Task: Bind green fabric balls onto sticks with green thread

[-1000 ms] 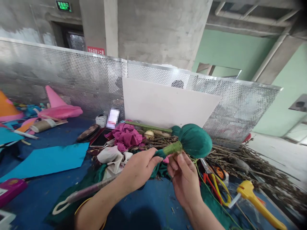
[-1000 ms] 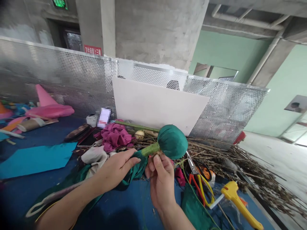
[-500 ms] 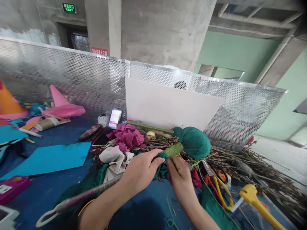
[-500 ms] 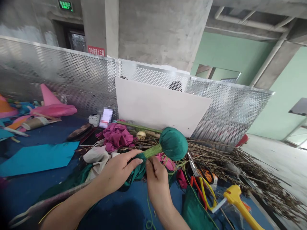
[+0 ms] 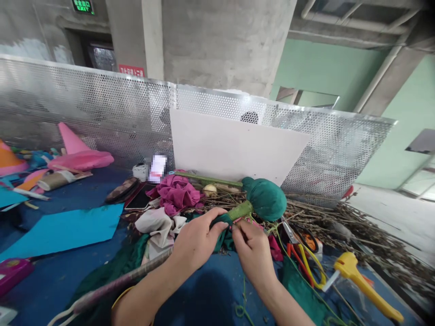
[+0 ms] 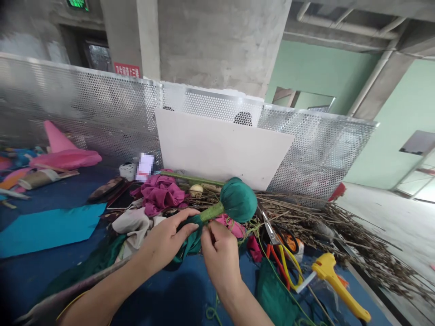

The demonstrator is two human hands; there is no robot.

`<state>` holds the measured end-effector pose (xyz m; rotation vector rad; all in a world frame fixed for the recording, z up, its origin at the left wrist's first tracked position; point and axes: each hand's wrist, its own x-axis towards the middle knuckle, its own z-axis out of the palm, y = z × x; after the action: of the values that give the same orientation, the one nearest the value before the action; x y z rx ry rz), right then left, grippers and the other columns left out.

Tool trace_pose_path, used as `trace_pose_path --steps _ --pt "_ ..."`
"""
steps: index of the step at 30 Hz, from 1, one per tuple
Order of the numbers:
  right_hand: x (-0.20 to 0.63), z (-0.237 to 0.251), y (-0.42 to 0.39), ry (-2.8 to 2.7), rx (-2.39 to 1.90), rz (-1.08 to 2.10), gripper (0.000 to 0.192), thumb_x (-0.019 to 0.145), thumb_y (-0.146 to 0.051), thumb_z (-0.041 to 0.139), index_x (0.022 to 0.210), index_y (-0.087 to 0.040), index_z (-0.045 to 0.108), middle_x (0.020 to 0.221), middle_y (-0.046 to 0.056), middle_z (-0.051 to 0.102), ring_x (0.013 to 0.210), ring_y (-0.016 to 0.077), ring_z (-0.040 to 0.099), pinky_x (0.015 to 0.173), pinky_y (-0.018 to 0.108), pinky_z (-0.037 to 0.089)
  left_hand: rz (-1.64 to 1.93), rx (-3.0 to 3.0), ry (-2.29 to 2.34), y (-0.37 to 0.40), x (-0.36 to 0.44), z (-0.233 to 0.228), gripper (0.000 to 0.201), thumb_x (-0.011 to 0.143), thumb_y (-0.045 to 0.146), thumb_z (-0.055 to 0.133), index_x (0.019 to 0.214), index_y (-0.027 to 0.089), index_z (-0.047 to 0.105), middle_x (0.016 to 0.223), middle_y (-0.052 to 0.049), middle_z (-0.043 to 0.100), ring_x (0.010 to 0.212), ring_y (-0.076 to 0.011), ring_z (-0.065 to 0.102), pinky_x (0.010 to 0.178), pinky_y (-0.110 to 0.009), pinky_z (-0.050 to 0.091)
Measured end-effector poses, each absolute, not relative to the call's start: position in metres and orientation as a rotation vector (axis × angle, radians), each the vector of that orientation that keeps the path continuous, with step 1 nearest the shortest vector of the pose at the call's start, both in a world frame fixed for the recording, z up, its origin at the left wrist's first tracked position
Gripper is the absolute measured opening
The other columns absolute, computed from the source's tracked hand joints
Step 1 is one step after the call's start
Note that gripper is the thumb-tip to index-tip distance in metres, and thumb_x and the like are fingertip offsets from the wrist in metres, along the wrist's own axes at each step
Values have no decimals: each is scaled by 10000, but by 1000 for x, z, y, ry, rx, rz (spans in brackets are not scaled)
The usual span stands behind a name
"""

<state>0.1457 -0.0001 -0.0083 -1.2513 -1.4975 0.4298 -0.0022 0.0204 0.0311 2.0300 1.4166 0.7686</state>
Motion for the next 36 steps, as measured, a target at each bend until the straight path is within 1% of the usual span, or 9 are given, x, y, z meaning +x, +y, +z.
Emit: trace_pose_path --steps 7,10,16,19,21,25,28,32,36 --pt "153 -3 7 -803 -905 1147 275 754 -439 681 864 -189 700 664 12 617 601 171 578 451 241 388 898 1892 1260 28 -13 31 398 871 435 498 1194 223 591 1111 -50 670 974 -252 605 746 -291 468" --pt "176 -1 17 -755 -908 1261 299 723 -479 692 734 -181 666 879 75 692 803 219 654 528 257 457 914 1842 1219 28 -18 35 393 883 441 484 1186 210 578 982 -34 680 800 -196 608 642 -256 440" --pt "217 1 25 -1232 -1367 784 335 627 -396 789 493 -201 551 782 108 663 855 295 611 663 343 441 899 1813 1256 26 -24 47 441 895 441 468 1249 187 537 954 -47 674 811 -194 607 661 -262 444" --pt "202 4 18 -1428 -1324 421 162 681 -331 761 781 -220 699 980 106 666 992 299 565 846 388 401 887 1831 1248 23 -22 46 415 890 440 484 1232 218 559 1084 -57 669 912 -216 624 751 -282 470" --pt "180 3 12 -1565 -1148 546 275 769 -340 688 1023 -237 676 1085 81 654 1058 276 548 913 391 384 891 1851 1239 22 -20 43 390 884 439 499 1215 248 578 1174 -51 649 1002 -231 616 809 -291 474" --pt "147 -6 3 -1434 -897 1100 204 844 -396 607 804 -196 604 687 -1 599 697 178 580 663 281 448 867 1882 1266 22 -18 37 407 880 445 505 1239 267 577 1266 -54 616 1128 -259 575 891 -322 465" --pt "146 -7 -2 -1370 -1089 1016 343 907 -442 496 675 -193 543 486 -52 416 467 124 425 491 243 354 870 1884 1311 24 -19 37 447 883 447 489 1264 226 569 1288 -76 606 1149 -279 561 926 -356 454" --pt "157 5 -12 -1542 -1114 384 270 893 -335 548 672 -184 584 732 37 545 686 164 512 613 266 404 899 1922 1324 28 -19 36 415 875 419 492 1228 234 610 1230 -53 646 1117 -272 579 927 -353 450" --pt "156 4 -12 -1590 -853 665 301 956 -323 437 717 -192 564 952 77 595 625 133 559 499 244 393 834 2016 1321 27 -14 35 347 886 381 464 1141 245 655 1089 -36 703 1013 -247 621 854 -318 465"
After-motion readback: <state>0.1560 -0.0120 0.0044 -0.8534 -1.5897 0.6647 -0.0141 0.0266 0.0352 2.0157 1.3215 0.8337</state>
